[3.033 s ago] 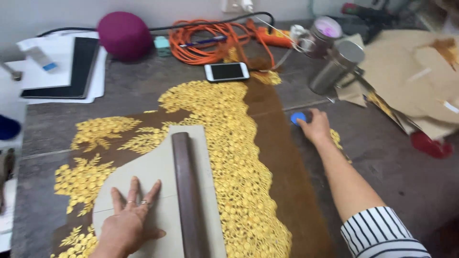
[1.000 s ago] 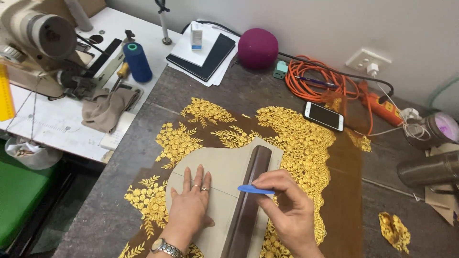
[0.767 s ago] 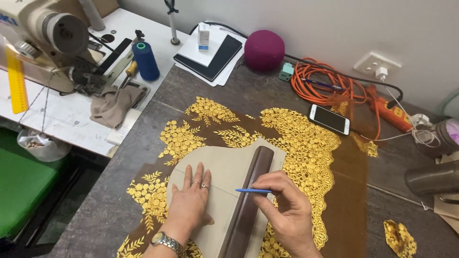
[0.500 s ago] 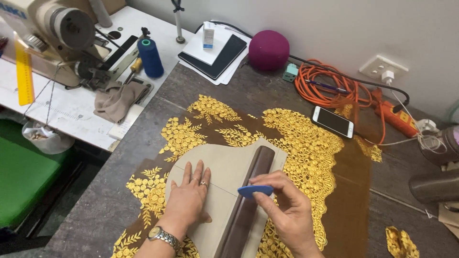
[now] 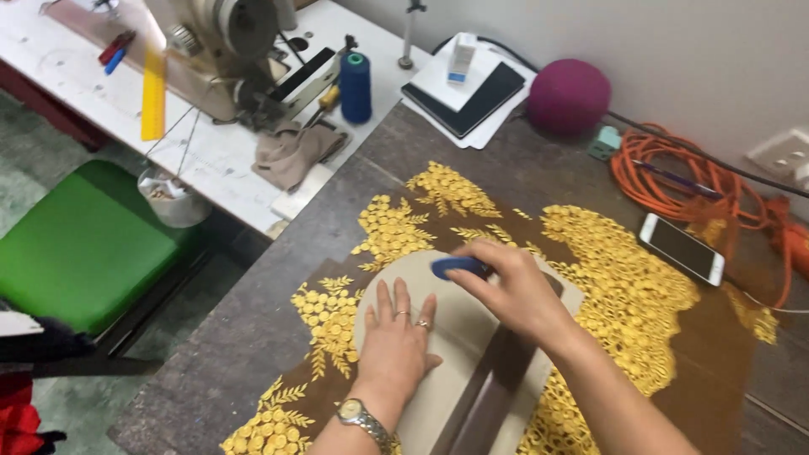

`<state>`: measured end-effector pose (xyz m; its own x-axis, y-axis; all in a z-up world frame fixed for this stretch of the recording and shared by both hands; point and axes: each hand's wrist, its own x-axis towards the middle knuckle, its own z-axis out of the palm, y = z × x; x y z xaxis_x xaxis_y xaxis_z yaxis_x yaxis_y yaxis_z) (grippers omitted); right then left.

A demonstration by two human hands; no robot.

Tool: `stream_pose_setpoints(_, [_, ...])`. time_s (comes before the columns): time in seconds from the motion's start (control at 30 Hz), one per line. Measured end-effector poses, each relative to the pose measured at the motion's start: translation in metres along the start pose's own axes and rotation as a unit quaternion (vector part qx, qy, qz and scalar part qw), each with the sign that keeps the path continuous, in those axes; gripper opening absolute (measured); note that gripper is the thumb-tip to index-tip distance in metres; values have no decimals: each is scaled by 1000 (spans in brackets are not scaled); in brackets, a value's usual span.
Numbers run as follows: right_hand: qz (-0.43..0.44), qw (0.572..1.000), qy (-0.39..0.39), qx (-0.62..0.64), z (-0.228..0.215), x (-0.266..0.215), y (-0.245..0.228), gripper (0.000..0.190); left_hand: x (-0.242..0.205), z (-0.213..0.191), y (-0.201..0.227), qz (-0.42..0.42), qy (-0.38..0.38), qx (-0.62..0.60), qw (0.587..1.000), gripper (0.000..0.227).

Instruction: The person places a paper pattern on a piece of brown fabric with a gold floral design. They use a blue chalk-like tool to trace the outline of the pattern onto the fabric, following the curved and straight edges of the template.

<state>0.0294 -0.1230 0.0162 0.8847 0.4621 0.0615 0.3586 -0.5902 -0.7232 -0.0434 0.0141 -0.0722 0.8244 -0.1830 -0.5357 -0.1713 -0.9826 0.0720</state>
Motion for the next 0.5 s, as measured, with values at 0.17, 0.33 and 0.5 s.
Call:
stream_pose_setpoints(0.17, [-144, 981, -94, -96, 34, 46, 7, 10, 9, 16, 1, -11, 70, -2, 998, 82])
stream_pose_setpoints(0.33, [-217, 953, -166, -131, 60, 77, 25, 5, 5, 6, 1, -10, 53, 0, 999, 77])
stream_pose_setpoints(0.5, [-259, 929, -221, -148, 64, 91, 19, 6, 2, -23, 1, -9, -72, -32, 997, 76])
